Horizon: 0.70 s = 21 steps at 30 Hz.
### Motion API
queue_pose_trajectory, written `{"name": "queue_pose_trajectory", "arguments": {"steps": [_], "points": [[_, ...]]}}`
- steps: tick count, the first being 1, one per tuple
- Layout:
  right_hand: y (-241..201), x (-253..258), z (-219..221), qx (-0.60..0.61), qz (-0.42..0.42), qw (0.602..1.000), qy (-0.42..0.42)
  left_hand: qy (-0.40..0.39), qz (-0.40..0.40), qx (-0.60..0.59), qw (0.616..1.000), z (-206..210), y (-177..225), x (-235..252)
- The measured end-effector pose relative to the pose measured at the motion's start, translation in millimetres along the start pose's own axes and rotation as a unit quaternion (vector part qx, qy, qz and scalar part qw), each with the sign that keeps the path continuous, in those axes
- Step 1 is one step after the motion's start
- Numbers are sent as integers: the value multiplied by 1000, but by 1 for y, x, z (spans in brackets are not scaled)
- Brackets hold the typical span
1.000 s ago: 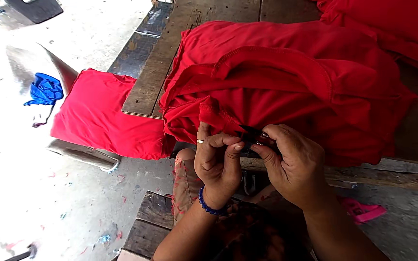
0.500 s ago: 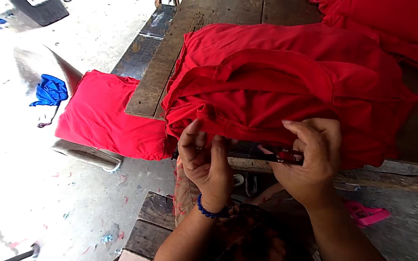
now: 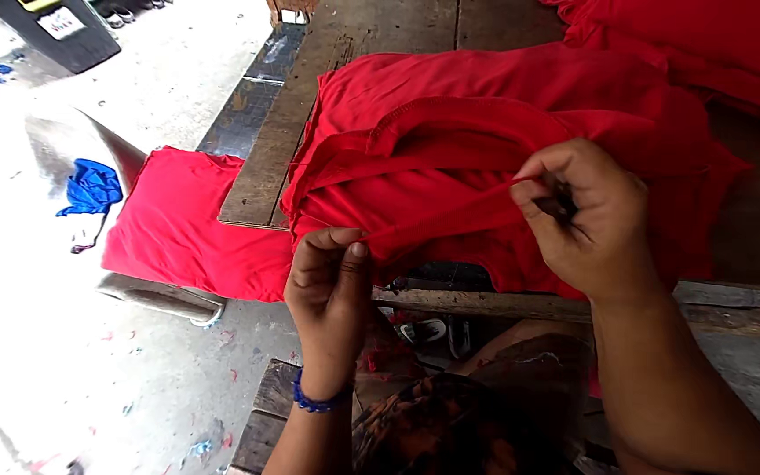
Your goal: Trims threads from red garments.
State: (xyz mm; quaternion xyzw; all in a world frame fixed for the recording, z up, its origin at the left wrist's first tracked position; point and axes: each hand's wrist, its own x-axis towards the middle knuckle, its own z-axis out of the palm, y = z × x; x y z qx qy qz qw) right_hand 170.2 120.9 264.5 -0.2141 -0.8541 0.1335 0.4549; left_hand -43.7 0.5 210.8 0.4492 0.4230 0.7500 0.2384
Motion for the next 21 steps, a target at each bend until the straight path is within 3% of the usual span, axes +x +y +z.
{"name": "queue_pose_trajectory", "arguments": {"steps": [3, 7, 16, 21], "points": [[23, 12, 7, 65, 16, 997, -47, -42, -78, -23, 996, -12, 4, 7], [36, 17, 12, 120, 64, 989, -62, -95, -97, 2, 991, -18, 5, 15], [38, 26, 14, 248, 197, 949, -13, -222, 27, 154, 963, -29, 3, 31], [36, 26, 23, 158, 206, 966, 3, -227, 30, 154, 961, -25, 1, 36]]}}
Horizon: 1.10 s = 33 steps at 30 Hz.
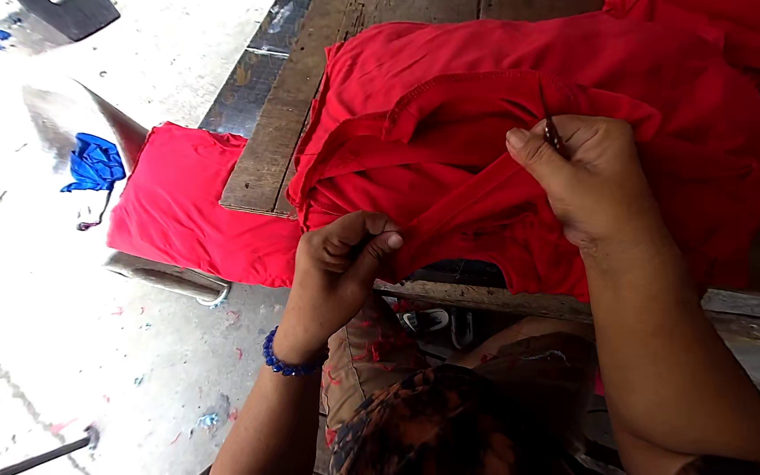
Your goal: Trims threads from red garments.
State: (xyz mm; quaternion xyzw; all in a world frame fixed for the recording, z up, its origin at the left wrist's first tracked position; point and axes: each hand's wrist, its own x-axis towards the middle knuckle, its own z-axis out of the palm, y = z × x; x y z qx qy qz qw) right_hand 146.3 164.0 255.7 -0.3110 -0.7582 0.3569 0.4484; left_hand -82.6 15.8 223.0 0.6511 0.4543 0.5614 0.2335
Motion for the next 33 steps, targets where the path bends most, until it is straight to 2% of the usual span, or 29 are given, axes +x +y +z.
{"name": "queue_pose_trajectory", "arguments": {"steps": [4, 7, 12, 16, 24, 28, 33], "points": [[-5, -9, 13, -191, -10, 982, -7, 41, -87, -152, 984, 8, 1, -6], [-21, -20, 12, -219, -15, 975, -43, 91, -145, -221, 960, 15, 8, -11], [-61, -49, 15, -236, -132, 962, -36, 115, -118, -208, 964, 20, 12, -14], [-73, -68, 35, -286, -167, 942, -53, 111, -90, -174, 974, 21, 14, -17], [-72, -68, 53, -371, -181, 911, -23, 107, -58, -125, 985, 20, 15, -21], [-68, -67, 46, -358, -177, 917, -12, 114, -88, -204, 968, 19, 14, -20], [-63, -68, 48, -335, -178, 925, -22, 129, -79, -251, 956, 18, 14, -19]]}}
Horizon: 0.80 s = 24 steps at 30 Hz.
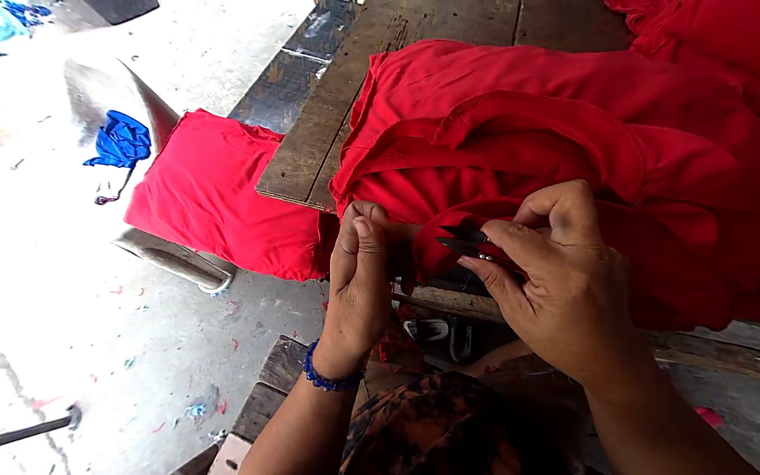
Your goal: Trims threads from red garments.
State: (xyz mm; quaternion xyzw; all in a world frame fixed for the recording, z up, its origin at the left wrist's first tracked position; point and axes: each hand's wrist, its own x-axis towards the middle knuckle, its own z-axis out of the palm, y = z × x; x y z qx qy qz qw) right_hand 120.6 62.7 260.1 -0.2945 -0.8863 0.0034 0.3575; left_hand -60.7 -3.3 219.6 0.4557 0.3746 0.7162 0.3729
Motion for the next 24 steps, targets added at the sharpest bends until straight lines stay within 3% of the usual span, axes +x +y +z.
{"name": "queue_pose_trajectory", "arguments": {"steps": [7, 11, 16, 20, 24], "points": [[19, -13, -7, -11, 22, 999, 43, -34, 33, 32, 998, -1, 8, -7], [48, -52, -34, -125, 123, 983, 55, 23, 157, 165, 973, 6, 5, -14], [79, -76, -55, -142, 131, 977, 90, 58, 323, 245, 912, 7, 0, -2], [95, -60, -78, -142, 122, 971, 151, 62, 381, 369, 845, -9, 23, 49], [119, -8, -86, -192, 124, 962, 150, 7, 357, 512, 781, 7, 39, 141]]}}
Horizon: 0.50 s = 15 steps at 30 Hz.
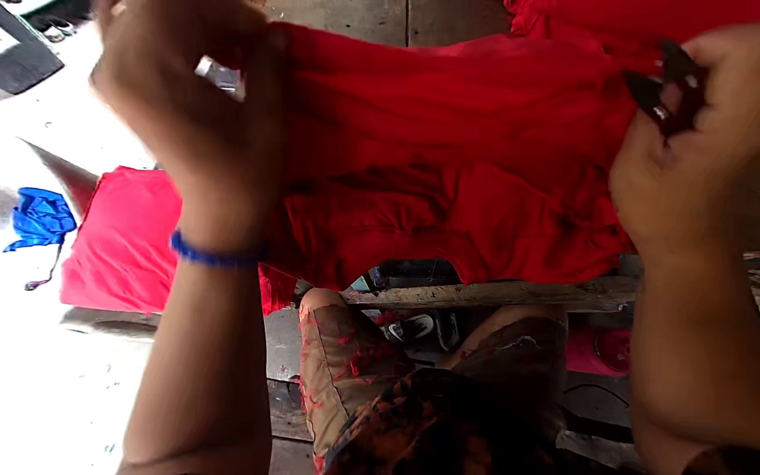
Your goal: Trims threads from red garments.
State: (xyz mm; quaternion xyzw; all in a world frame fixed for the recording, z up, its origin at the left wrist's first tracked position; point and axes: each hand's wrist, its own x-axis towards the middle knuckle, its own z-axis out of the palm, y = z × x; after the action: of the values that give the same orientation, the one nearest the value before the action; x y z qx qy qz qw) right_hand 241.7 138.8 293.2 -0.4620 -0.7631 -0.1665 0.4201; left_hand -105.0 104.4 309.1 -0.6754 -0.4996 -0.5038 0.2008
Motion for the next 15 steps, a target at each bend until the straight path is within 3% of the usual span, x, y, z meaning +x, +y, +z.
{"name": "queue_pose_trajectory", "arguments": {"steps": [3, 5, 8, 10, 12, 15], "points": [[6, 23, 30, -20, 62, 984, -165, -241, -115, 44, 963, 42, -32, 25], [14, 22, 50, 7, 93, 974, -208, -324, -180, -24, 928, 69, -53, 14], [5, 18, 50, 97, 10, 995, -36, -290, -206, -101, 929, 75, -67, 3], [-26, 23, 47, 222, -110, 969, 22, -280, -207, -120, 930, 73, -67, -1], [-66, 30, 55, 357, -177, 916, -47, -274, -209, -125, 931, 71, -66, -4], [-102, 36, 95, 467, -127, 852, -198, -261, -215, -128, 932, 59, -60, -5]]}}
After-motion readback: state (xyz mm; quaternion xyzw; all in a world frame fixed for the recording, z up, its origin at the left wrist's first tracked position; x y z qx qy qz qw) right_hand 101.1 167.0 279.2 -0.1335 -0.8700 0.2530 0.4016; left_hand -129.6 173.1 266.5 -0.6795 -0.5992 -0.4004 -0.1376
